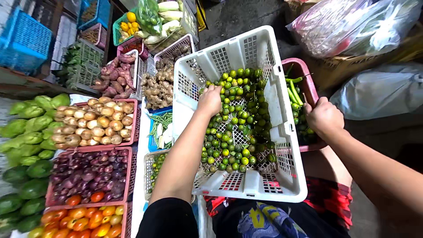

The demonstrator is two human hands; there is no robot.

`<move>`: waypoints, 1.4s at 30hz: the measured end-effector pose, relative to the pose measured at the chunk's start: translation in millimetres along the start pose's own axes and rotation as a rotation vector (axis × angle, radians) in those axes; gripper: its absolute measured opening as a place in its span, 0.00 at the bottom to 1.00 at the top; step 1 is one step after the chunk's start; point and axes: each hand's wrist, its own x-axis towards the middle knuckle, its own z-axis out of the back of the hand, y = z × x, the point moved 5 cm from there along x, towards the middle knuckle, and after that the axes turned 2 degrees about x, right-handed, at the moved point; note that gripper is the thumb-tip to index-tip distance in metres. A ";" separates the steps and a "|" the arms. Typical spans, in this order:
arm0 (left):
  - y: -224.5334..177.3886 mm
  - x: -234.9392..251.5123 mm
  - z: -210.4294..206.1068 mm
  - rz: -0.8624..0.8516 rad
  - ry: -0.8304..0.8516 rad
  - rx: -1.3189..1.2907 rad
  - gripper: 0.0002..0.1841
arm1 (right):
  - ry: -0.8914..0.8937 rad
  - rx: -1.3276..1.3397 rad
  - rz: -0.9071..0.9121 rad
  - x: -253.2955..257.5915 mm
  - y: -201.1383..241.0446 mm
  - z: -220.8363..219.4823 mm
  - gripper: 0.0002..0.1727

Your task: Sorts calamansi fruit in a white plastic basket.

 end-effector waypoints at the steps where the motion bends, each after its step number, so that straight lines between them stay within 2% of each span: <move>1: 1.1 4.4 -3.6 0.003 0.001 0.002 0.39 | -0.009 -0.011 -0.003 3.2 -2.2 -2.2 0.32; 6: 17.0 18.3 -9.9 -0.014 0.062 -0.155 0.35 | 0.024 -0.001 -0.023 3.3 0.5 -0.3 0.32; 11: 14.4 22.1 -8.1 0.045 -0.060 -0.178 0.32 | -0.007 -0.006 -0.025 10.0 -2.9 -4.0 0.31; 14: 20.5 11.3 5.7 0.062 0.020 -0.604 0.32 | 0.010 0.014 -0.024 11.9 -6.1 -2.8 0.31; 17: 23.4 -9.6 15.6 0.101 0.141 -1.116 0.21 | 0.023 0.024 -0.012 9.5 -5.1 -2.5 0.31; 20: 25.3 -10.7 15.3 0.096 0.255 -1.421 0.20 | 0.017 0.021 -0.010 9.5 -3.5 -3.1 0.30; 24: 27.2 1.3 0.8 0.294 0.157 -1.661 0.22 | 0.014 0.009 -0.014 10.7 -4.9 -3.2 0.30; 26: 24.5 9.0 -2.8 0.384 0.070 -1.519 0.27 | 0.010 0.014 -0.012 11.6 -6.5 -3.9 0.30; 28: 19.7 15.8 -1.3 0.371 -0.050 -1.000 0.20 | 0.006 0.026 -0.012 11.0 -8.1 -4.1 0.30; 29: 16.5 17.4 2.1 0.324 -0.041 -0.700 0.17 | 0.009 0.031 -0.014 10.2 -7.4 -3.7 0.30; 30: 12.5 18.3 3.8 0.256 -0.002 -0.466 0.18 | 0.014 0.027 -0.019 9.7 -6.0 -3.5 0.30; 31: 9.5 17.9 4.7 0.197 0.042 -0.330 0.20 | 0.017 0.018 -0.025 9.4 -4.8 -3.3 0.29; 35: 13.7 16.7 22.1 0.134 0.077 -0.327 0.17 | 0.019 0.019 -0.033 10.5 -5.1 -2.1 0.29; 39: 14.7 22.0 5.0 0.045 0.093 -0.175 0.14 | 0.022 0.017 -0.038 11.7 -2.9 -3.4 0.29; 42: -5.5 25.1 -10.0 0.125 0.069 0.004 0.19 | 0.018 0.019 -0.052 10.1 -3.4 -1.3 0.29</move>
